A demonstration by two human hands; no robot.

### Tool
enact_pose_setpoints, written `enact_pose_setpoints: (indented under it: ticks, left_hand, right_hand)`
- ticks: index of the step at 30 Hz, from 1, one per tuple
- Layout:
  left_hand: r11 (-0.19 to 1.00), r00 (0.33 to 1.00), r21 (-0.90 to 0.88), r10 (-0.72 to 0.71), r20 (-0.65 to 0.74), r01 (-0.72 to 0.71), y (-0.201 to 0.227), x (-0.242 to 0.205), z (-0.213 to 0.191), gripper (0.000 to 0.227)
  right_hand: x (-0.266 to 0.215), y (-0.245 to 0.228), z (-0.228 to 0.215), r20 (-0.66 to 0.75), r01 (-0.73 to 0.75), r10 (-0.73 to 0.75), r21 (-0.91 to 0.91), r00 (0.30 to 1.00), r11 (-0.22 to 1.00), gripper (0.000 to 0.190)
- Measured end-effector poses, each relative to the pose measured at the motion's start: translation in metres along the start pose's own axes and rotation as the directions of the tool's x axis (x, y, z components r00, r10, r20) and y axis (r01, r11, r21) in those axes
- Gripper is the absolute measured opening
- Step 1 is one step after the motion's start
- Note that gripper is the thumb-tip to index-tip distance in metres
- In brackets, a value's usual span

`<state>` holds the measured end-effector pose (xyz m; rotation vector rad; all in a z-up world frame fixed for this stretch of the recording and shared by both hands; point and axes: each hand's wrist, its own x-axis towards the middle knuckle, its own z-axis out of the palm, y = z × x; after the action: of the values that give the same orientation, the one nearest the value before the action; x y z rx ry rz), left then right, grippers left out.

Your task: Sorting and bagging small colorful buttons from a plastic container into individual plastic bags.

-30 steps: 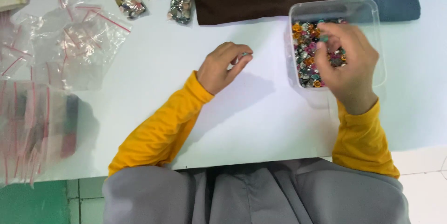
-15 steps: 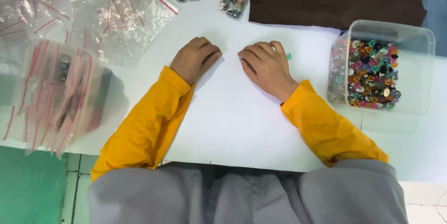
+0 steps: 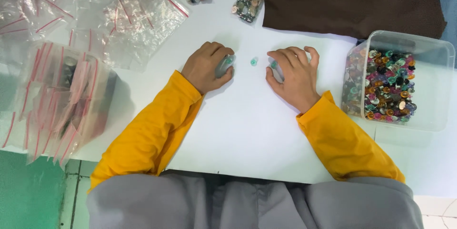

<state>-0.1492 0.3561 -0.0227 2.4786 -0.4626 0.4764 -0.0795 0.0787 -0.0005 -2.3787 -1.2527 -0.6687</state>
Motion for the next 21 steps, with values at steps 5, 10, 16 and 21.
enact_pose_setpoints:
  ticks: [5, 10, 16, 21]
  left_hand:
    - [0.998, 0.999, 0.030, -0.051, -0.009, 0.051, 0.001, -0.001, 0.001, 0.024]
    - [0.997, 0.995, 0.015, -0.070, -0.068, 0.071, -0.004, -0.003, 0.009, 0.024]
    - [0.994, 0.992, 0.112, 0.011, -0.129, 0.003, 0.012, 0.003, -0.002, 0.050]
    - [0.945, 0.979, 0.301, 0.170, -0.114, -0.129, 0.029, 0.014, 0.013, 0.039]
  right_hand:
    - [-0.011, 0.009, -0.001, 0.020, -0.040, 0.041, -0.012, 0.999, 0.999, 0.020]
    - [-0.013, 0.009, -0.001, 0.004, -0.048, 0.048, -0.031, 0.999, 0.998, 0.017]
    - [-0.012, 0.009, -0.015, -0.014, -0.061, 0.062, 0.020, 0.998, 0.998, 0.026]
    - [-0.026, 0.015, -0.032, 0.023, -0.211, 0.211, -0.027, 0.977, 0.977, 0.028]
